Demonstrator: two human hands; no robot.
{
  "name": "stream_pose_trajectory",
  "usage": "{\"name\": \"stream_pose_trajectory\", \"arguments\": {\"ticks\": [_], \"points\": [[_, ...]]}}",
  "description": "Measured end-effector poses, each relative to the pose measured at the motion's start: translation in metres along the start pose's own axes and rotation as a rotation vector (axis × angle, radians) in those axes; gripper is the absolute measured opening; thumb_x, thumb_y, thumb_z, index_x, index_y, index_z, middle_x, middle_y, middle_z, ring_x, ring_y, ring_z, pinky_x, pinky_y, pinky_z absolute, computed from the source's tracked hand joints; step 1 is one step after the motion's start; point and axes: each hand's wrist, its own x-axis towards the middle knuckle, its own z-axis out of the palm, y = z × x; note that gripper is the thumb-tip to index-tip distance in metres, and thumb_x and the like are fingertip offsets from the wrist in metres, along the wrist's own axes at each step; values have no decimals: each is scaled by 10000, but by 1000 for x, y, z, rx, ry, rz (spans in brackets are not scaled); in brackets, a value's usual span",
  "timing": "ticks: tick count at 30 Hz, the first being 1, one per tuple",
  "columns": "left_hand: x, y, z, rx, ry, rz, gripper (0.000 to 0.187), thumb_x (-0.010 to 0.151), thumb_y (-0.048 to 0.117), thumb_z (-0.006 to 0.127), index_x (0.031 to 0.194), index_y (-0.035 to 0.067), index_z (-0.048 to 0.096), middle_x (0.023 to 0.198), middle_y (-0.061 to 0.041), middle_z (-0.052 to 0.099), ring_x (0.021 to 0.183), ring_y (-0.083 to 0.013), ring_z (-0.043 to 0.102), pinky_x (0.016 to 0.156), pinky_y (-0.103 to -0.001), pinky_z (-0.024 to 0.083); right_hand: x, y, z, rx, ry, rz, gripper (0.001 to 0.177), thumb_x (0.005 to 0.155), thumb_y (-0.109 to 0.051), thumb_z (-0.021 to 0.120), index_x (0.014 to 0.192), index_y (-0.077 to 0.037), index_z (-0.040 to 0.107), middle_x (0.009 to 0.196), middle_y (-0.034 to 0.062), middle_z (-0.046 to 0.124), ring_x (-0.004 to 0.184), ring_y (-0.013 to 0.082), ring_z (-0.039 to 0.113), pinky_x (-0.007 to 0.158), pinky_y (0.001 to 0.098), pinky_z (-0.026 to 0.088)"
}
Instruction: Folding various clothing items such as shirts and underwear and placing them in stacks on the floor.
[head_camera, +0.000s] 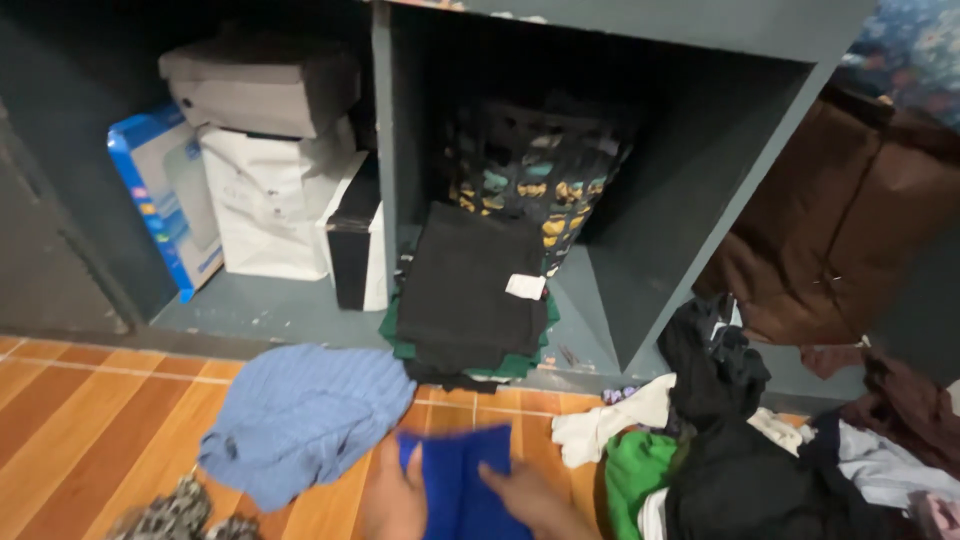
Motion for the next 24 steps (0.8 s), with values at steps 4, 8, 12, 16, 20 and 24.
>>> {"name": "stream_pose_trajectory", "arguments": {"ticks": [4,8,12,16,20,24], "points": [[-11,124,-87,-169,269,473,343,984,361,570,1122,46,574,1008,-294,663,961,-513,613,793,-562,489,-52,-130,-46,-95,257,-383,423,958,-392,644,1239,-77,673,1065,100,790,953,178,735,862,322,568],[29,218,-122,-294,401,675,302,1018,298,577,1080,6,534,981,-286,640,921,-511,589,766,-568,460,-55,-241,-78,-17,419,-808,424,976,-343,609,1273,-43,656,1124,127,771,1020,220,719,900,346,550],[104,245,-89,-187,387,556,411,1008,350,595,1232,12,526,1200,-268,605,1110,-469,584,932,-526,478,32,-267,-87,-439,872,-616,640,935,-356,730,1439,-40,493,1344,218,592,1202,397,599,1011,430,483],[147,214,-20,277,628,802,597,962,372,565,1469,65,493,1552,-230,407,1449,-446,370,1165,-562,310,59,-246,-66,-881,848,-878,637,909,-360,638,1500,-197,463,1558,112,470,1429,348,486,1086,502,470],[160,210,13,563,184,879,637,949,522,458,1544,325,347,1663,-151,152,1524,-419,92,1202,-567,92,101,-221,-65,-1059,691,-637,646,948,-488,502,1556,-314,366,1647,140,251,1515,379,194,1092,702,256],[197,227,15,639,136,815,598,987,570,365,1558,394,339,1680,-126,147,1523,-418,95,1206,-562,92,113,-252,-67,-939,568,-475,625,980,-513,429,1581,-374,333,1693,99,198,1554,363,150,1134,720,209]]}}
